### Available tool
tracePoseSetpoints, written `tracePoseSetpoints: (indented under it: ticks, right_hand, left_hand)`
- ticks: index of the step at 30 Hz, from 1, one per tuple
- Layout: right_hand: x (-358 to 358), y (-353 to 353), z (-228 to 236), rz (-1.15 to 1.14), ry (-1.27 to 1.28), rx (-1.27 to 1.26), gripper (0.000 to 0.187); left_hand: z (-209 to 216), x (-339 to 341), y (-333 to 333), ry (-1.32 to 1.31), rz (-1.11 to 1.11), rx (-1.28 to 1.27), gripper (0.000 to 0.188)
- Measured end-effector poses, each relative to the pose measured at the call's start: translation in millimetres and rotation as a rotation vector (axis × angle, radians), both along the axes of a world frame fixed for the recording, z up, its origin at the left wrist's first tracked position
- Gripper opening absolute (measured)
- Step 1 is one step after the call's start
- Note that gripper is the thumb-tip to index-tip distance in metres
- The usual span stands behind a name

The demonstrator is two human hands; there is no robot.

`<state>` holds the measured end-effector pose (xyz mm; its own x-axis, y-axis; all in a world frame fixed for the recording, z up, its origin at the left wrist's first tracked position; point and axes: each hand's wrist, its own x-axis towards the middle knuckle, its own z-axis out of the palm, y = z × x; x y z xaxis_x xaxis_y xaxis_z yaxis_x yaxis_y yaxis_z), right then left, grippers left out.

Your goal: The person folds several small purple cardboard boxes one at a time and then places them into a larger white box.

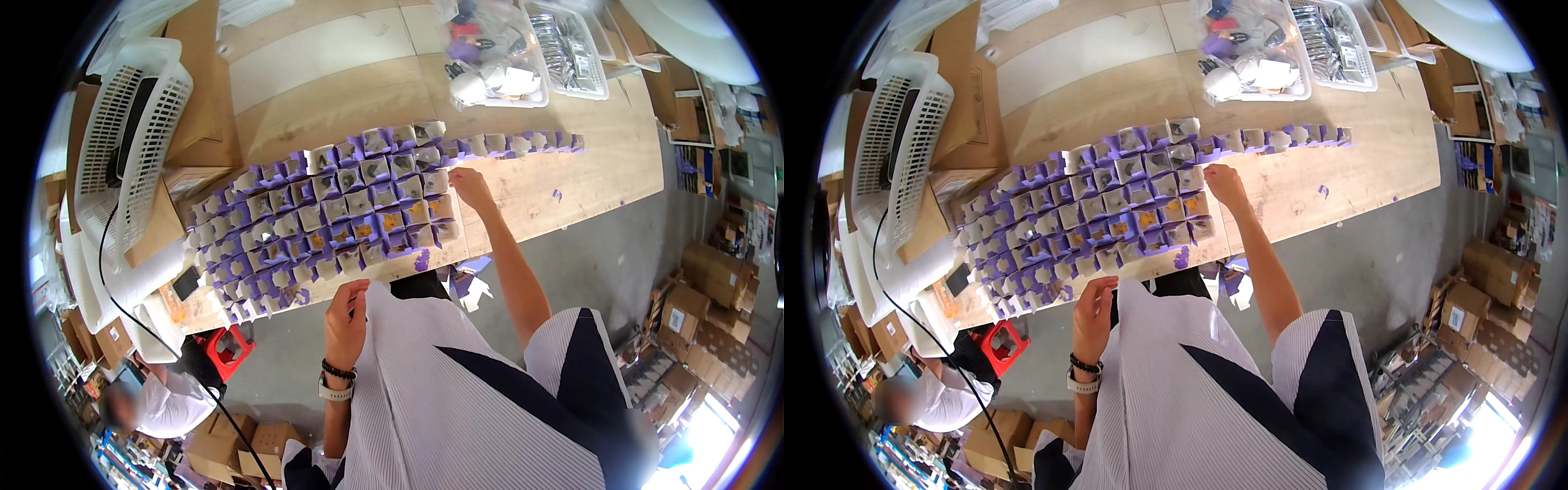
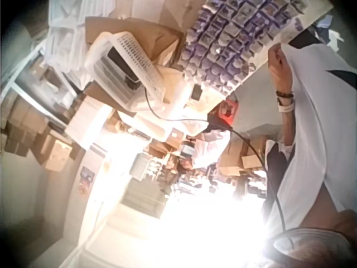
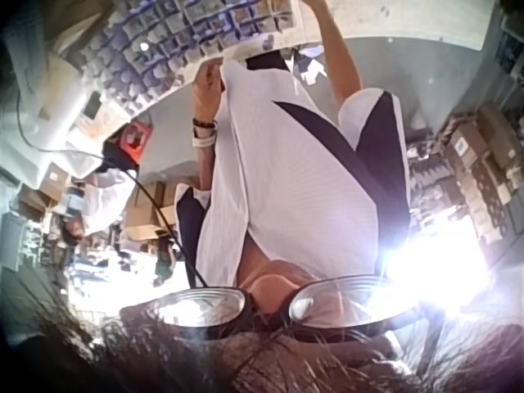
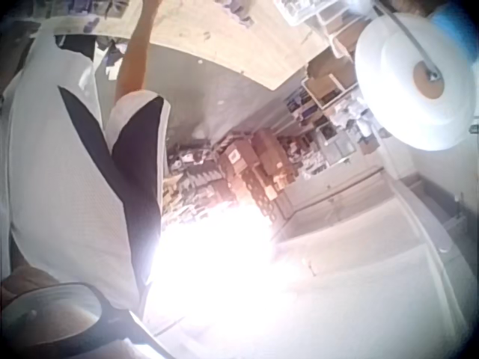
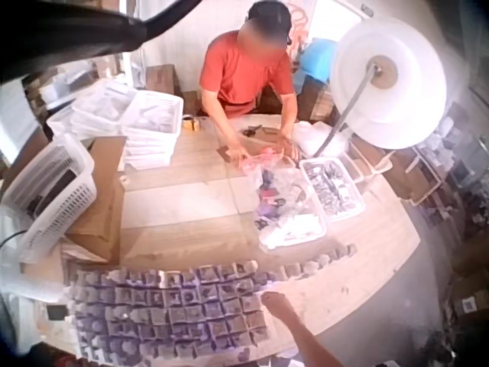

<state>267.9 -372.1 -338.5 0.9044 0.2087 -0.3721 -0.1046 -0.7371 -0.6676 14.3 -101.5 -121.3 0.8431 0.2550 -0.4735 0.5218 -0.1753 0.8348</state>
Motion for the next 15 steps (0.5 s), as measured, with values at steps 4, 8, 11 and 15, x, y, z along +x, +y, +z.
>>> tracePoseSetpoints:
  ticks: [4, 8, 11, 15]
  right_hand:
    - [-4.7, -15.3, 9.7, -0.079, 0.026, 0.067, 0.031]
    - [-27.8, -23.4, 33.1, -0.166, -0.049, 0.094, 0.025]
    - [-46.5, -22.2, 49.9, -0.194, -0.059, 0.109, 0.023]
    - [-77.9, -10.0, 86.1, -0.226, -0.115, 0.118, 0.021]
  left_hand:
    - [3.7, -2.4, 2.3, -0.014, 0.017, -0.001, 0.021]
    - [8.1, -5.7, 8.0, -0.056, 0.008, 0.031, 0.018]
    - [3.2, -14.6, 14.1, -0.076, 0.020, 0.027, 0.018]
    - [-0.4, -24.2, 29.2, -0.111, 0.036, -0.005, 0.020]
